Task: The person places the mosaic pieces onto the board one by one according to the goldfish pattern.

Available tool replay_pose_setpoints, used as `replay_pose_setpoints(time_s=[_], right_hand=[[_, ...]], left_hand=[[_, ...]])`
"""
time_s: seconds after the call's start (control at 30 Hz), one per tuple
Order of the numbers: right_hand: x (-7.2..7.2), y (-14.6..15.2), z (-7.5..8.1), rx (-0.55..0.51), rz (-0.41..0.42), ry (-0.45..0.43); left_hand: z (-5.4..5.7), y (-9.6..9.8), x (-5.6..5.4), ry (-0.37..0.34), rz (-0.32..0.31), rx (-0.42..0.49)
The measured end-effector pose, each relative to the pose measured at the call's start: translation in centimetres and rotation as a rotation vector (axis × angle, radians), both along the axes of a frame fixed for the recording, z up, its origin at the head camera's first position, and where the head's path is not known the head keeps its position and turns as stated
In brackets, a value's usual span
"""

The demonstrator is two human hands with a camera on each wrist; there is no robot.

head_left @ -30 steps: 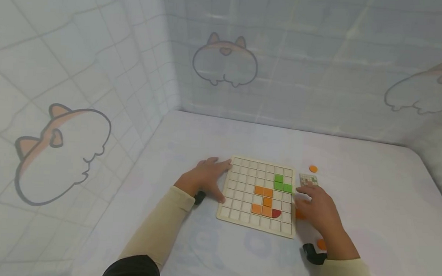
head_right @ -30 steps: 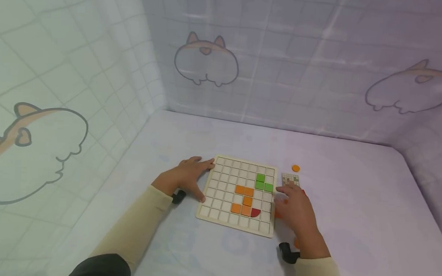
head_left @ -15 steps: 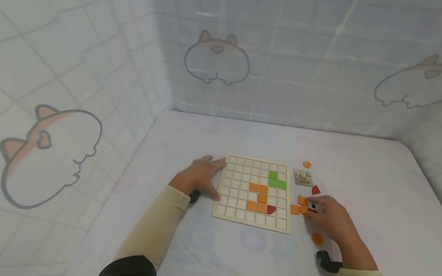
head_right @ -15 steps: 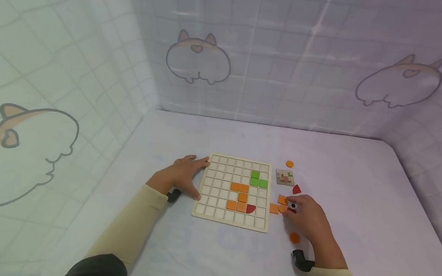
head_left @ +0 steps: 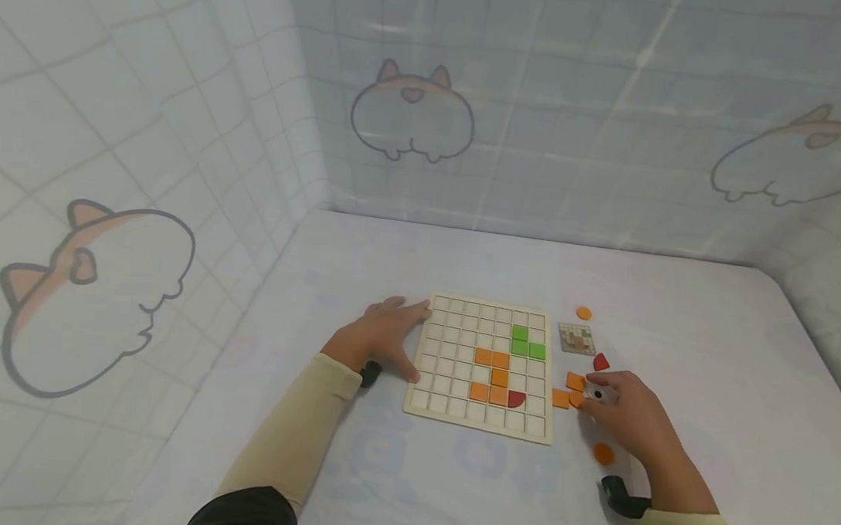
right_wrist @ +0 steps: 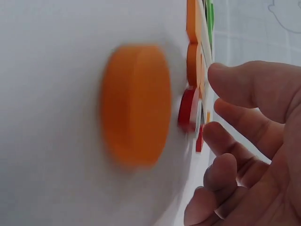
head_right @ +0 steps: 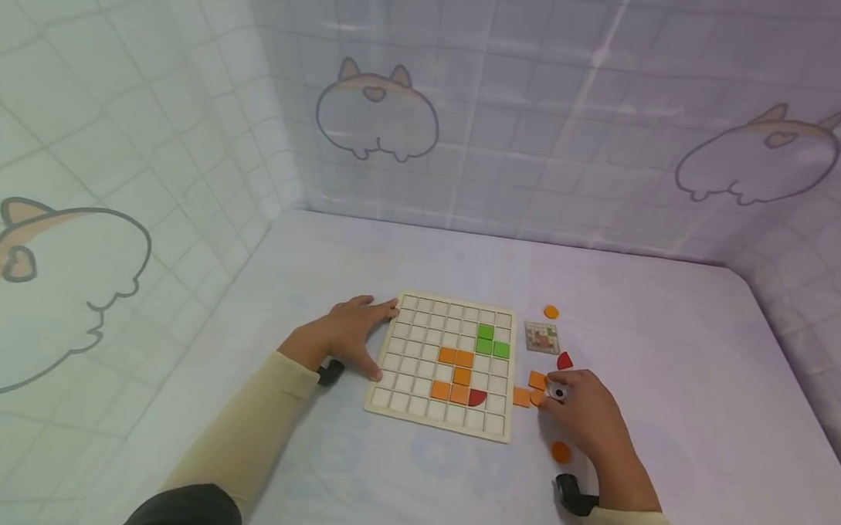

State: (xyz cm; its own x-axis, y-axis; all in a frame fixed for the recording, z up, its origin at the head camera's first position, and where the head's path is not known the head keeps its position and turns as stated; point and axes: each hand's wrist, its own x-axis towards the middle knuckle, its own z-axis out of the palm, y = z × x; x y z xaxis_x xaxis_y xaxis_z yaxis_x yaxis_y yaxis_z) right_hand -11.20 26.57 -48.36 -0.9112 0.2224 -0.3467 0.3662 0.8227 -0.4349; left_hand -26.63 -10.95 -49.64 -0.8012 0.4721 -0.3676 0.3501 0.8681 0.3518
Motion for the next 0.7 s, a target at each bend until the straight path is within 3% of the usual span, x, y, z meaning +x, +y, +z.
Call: replay_pose_setpoints(time_s=[0.3,0.7], right_hand=[[1.2,0.8,-0.6,-0.016,-0.069,-0.041],[1.1,-0.3,-0.3,0.018,-0.082,-0.038]], left_hand=[[0.2,-0.3,0.0,0.01,0.019,0.008],[0.4,-0.1,0.2,-0.014,0.02,0.013]])
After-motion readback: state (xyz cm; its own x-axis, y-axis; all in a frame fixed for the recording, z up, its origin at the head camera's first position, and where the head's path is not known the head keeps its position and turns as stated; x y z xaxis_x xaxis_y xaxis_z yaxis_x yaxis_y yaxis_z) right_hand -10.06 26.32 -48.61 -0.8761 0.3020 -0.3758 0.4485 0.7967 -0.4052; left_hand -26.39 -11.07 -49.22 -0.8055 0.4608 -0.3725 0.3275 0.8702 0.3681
